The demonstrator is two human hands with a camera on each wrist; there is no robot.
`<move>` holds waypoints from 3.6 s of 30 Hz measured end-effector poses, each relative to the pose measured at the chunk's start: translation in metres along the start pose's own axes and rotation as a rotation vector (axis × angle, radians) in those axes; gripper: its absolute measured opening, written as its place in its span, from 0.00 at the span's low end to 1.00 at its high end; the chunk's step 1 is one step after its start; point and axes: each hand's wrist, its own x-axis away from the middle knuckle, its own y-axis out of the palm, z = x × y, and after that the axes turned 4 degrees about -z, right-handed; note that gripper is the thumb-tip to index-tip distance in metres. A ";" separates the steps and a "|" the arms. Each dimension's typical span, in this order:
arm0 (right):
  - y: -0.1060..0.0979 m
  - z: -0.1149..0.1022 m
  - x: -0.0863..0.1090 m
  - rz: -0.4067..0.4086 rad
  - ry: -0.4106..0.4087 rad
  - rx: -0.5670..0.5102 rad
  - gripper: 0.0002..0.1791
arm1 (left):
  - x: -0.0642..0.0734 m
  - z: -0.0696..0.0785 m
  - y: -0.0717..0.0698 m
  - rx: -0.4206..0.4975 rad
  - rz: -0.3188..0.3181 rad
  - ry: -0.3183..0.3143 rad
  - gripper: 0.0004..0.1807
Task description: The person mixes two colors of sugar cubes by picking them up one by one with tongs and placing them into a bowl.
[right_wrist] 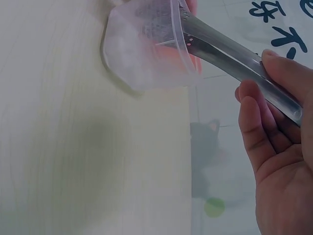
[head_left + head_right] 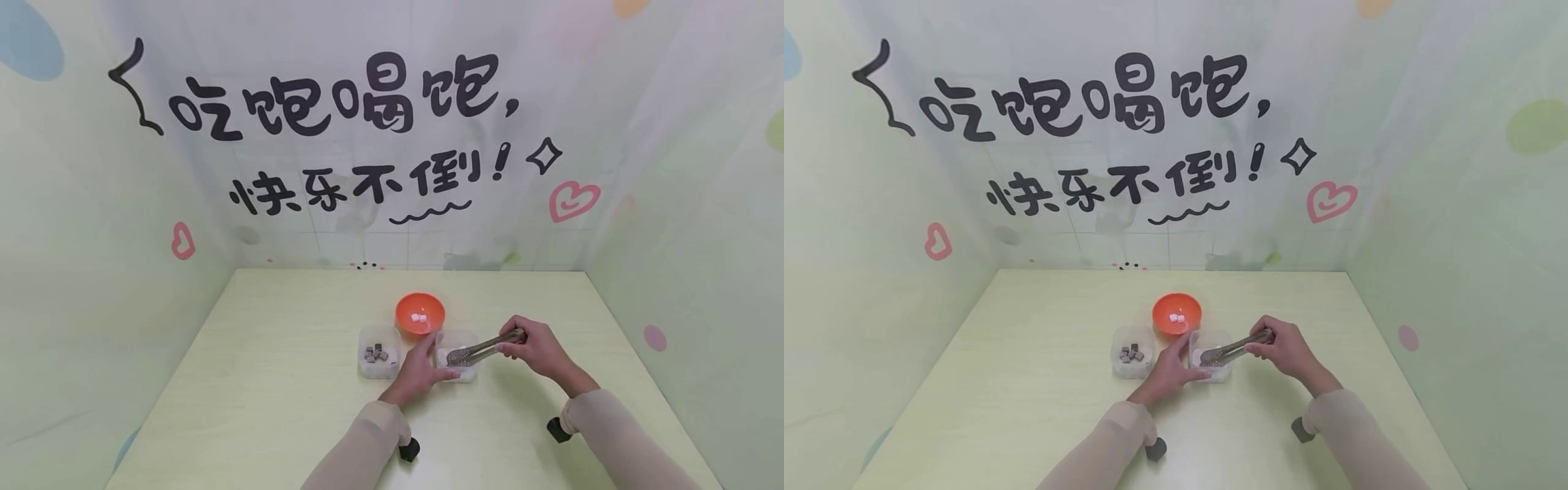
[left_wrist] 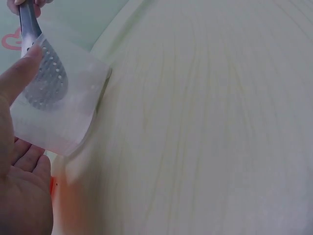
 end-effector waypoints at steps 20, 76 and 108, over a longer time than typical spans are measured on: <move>0.002 -0.007 -0.008 -0.059 0.046 0.066 0.08 | 0.000 0.000 -0.001 -0.019 -0.001 -0.031 0.56; 0.004 -0.017 -0.037 0.304 -0.067 -0.156 0.10 | 0.001 0.003 0.000 -0.007 0.005 -0.039 0.55; 0.021 -0.040 -0.048 0.328 0.013 -0.108 0.10 | 0.000 0.003 0.000 -0.008 0.001 -0.028 0.54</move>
